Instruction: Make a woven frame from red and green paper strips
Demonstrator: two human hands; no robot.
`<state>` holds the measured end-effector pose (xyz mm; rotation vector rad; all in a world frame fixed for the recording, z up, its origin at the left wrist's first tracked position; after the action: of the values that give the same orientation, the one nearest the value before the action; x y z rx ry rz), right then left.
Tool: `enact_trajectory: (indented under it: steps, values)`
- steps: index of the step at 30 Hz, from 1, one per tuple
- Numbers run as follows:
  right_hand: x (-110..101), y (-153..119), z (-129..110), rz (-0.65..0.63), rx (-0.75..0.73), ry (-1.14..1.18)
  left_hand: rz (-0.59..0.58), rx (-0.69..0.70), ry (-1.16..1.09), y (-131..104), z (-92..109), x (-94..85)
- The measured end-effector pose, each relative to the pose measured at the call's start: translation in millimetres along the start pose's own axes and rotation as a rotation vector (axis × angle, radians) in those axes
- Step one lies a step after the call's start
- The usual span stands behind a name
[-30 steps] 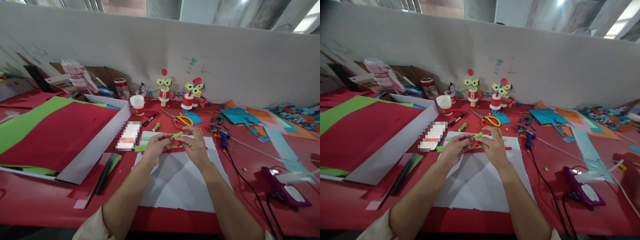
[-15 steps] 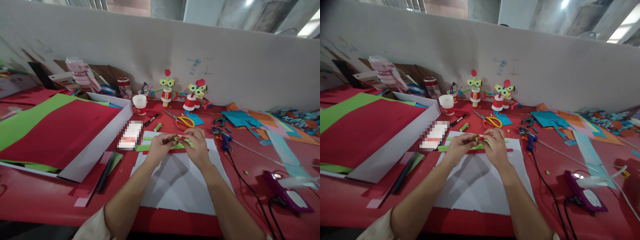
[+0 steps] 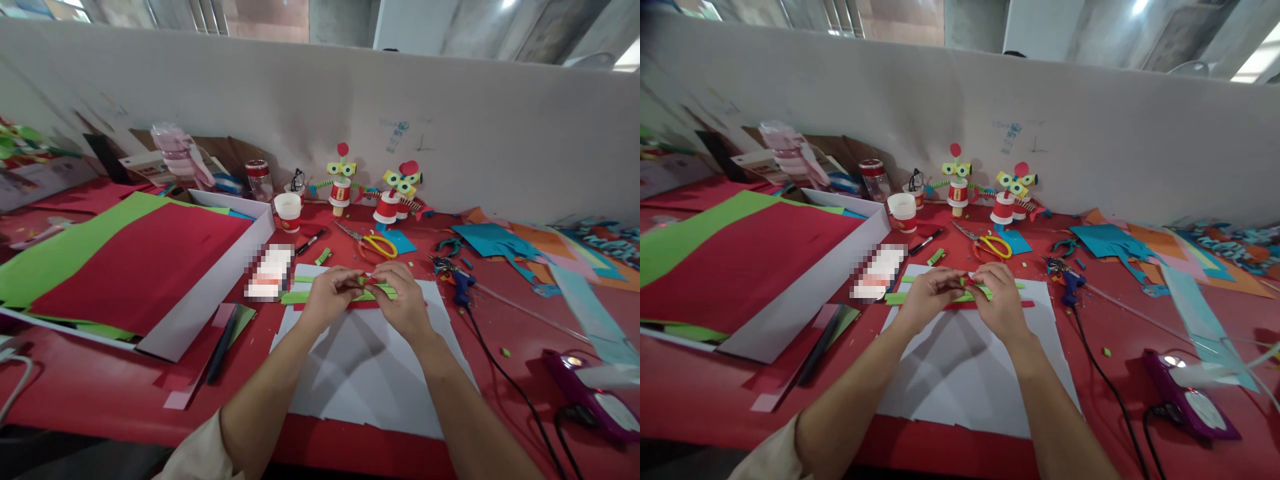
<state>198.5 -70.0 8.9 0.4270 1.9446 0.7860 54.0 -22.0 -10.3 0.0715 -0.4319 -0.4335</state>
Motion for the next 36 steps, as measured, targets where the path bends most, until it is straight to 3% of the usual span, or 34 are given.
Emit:
enact_trajectory:
  steps: [8, 13, 19, 21, 24, 28, 32, 36]
  values:
    - [1, -1, 1, -0.126, 0.302, 0.132, 0.010, 0.028, 0.046, 0, 4, 0.1]
    - [7, -2, 3, -0.197, 0.491, 0.369, -0.007, 0.065, 0.094, 0, 3, -1.5]
    - [11, -3, 4, -0.365, 0.515, 0.657, -0.082, 0.144, 0.066, 0, 7, -1.7]
    - [11, -4, 3, -0.360, 0.508, 0.642, -0.072, 0.103, -0.011, 0, 6, -0.8]
    - [13, -7, -3, -0.247, 0.576, 0.678, 0.031, -0.009, -0.230, -1, 0, 1.1]
    - [21, -10, -15, -0.122, 0.720, 0.938, 0.114, -0.148, -0.461, -2, -10, 4.8]
    - [26, -12, -22, -0.111, 0.874, 1.150, 0.141, -0.251, -0.545, -2, -12, 3.8]
    - [30, -13, -23, -0.180, 0.998, 1.203, 0.164, -0.286, -0.474, -1, -9, -1.0]
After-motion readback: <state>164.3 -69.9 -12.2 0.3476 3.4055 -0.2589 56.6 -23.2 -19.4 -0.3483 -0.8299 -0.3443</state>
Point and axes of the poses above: each hand's wrist, its own y-axis towards the middle knuckle, its own x-axis out of the palm, z = x × y, the point moved 2 cm from there along y, towards the middle knuckle, and after that the axes turned 14 degrees about -y, right-handed, at the moved point
